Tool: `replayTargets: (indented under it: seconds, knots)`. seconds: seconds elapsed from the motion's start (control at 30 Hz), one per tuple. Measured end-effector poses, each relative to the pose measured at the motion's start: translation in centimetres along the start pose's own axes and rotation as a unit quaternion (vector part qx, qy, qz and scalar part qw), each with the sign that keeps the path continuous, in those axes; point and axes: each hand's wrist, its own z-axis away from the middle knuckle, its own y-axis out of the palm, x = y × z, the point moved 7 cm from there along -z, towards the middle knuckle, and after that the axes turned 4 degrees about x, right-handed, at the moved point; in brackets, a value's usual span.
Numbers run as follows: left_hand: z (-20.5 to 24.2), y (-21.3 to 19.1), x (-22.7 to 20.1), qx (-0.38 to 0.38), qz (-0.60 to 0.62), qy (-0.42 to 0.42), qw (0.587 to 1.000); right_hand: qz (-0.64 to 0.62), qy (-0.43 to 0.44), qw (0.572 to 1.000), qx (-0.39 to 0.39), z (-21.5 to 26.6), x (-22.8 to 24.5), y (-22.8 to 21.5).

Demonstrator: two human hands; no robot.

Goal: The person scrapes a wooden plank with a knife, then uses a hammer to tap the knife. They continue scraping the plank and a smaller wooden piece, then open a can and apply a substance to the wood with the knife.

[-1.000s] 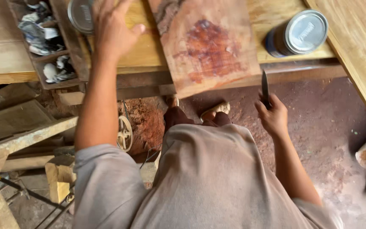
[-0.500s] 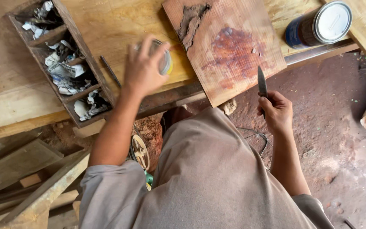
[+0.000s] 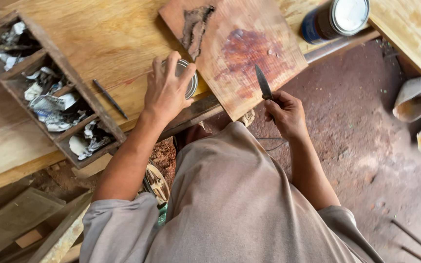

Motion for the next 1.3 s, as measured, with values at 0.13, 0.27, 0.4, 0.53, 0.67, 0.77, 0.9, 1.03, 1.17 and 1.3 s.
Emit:
replayTargets:
  seconds: [0.13, 0.27, 0.4, 0.53, 0.67, 0.77, 0.9, 1.03, 1.17, 1.3]
  knots:
    - [0.1, -0.2, -0.5, -0.034, -0.002, 0.016, 0.999, 0.107, -0.031, 0.991, -0.078, 0.0, -0.4, -2.4]
    - [0.9, -0.4, 0.2, -0.066, 0.014, 0.017, 0.998, 0.218, -0.112, 0.956, -0.164, 1.5, -0.9, -4.2]
    - [0.7, -1.1, -0.3, -0.068, 0.015, 0.034, 0.997, 0.294, -0.125, 0.926, -0.202, 1.5, -2.7, -5.8]
    - [-0.4, -2.0, -1.3, -0.04, 0.031, 0.04, 0.998, 0.289, -0.121, 0.915, -0.254, 0.7, -5.7, -7.5]
    - [-0.3, -2.2, -1.0, -0.001, 0.086, 0.044, 0.995, 0.206, -0.114, 0.935, -0.265, -1.1, -9.8, -8.2]
    - [0.3, -2.0, -0.3, -0.017, 0.088, 0.027, 0.996, 0.312, -0.145, 0.904, -0.253, 0.5, -11.8, -8.3]
    - [0.0, -1.7, 0.4, -0.053, 0.188, 0.03, 0.98, 0.251, 0.021, 0.939, -0.234, 4.5, -16.3, -11.4]
    - [1.8, -1.8, 3.1, -0.157, 0.342, 0.032, 0.926, 0.073, 0.157, 0.955, -0.241, 7.8, -18.5, -13.1]
    - [3.7, 1.0, 12.0, -0.262, 0.694, -0.055, 0.669, 0.011, -0.006, 0.98, -0.197, 4.6, -11.4, -12.0]
    - [3.6, 7.6, 20.4, -0.258, 0.815, -0.194, 0.482, 0.143, 0.016, 0.977, -0.159, 3.0, -5.7, -9.5]
